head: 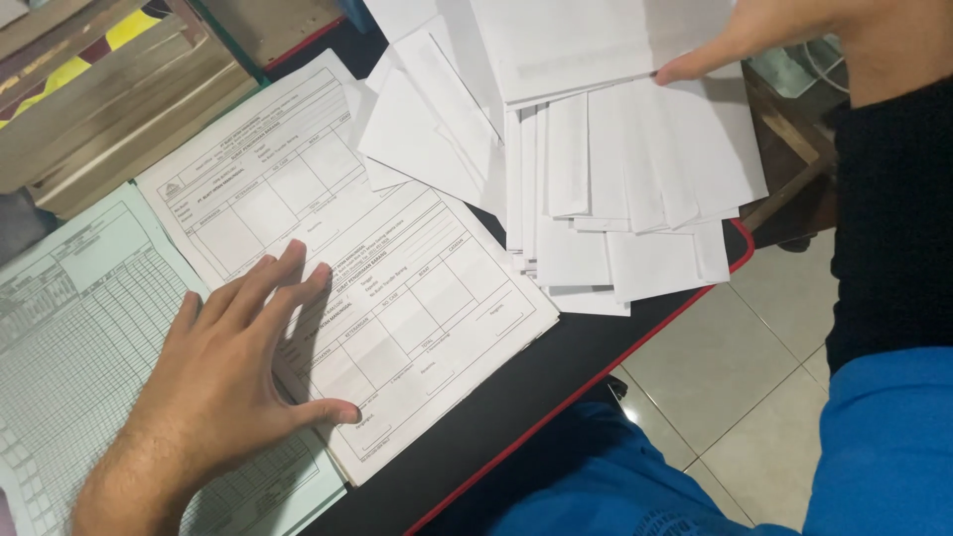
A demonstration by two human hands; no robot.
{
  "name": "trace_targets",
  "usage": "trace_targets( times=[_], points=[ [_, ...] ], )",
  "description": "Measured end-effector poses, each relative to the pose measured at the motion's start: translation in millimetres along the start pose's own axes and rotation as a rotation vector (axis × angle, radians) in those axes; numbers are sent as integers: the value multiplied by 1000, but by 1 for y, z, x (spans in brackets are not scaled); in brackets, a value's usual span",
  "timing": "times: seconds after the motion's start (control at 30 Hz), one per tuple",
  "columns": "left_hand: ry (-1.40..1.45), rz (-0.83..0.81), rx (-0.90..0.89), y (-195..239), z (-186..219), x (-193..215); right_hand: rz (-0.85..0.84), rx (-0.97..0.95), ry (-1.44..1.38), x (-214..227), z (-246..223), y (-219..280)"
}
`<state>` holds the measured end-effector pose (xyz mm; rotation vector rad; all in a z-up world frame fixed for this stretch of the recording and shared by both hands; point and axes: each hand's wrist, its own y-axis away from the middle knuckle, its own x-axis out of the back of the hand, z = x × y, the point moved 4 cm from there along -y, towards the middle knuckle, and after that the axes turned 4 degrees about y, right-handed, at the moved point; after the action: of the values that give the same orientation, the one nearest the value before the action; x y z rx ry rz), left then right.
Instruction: Sorting and organizing printed documents by flipping through pages and folding them.
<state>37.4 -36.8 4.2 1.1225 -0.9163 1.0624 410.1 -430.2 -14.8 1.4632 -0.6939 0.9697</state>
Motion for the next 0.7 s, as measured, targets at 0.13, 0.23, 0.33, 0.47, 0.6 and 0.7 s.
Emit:
trace_targets(
  times=[0.13,0.23,0.33,0.47,0.6,0.7],
  points=[
    [-3,-20,10,0,-1,-2,-64,-39,-17,-17,11,-20],
    [-2,-18,5,1,0,-1,-4,60,-61,-6,-3,2],
    [23,-18,12,0,1,1,13,58,-55,-7,-3,-1],
    [51,-45,39,0,0,0,36,118,-104,-8,-10,-4],
    [64,-59,58,1,0,1,30,64,5,-21,5,-38],
    [94,-25,37,2,2,4,20,48,43,-17,3,-39]
  ],
)
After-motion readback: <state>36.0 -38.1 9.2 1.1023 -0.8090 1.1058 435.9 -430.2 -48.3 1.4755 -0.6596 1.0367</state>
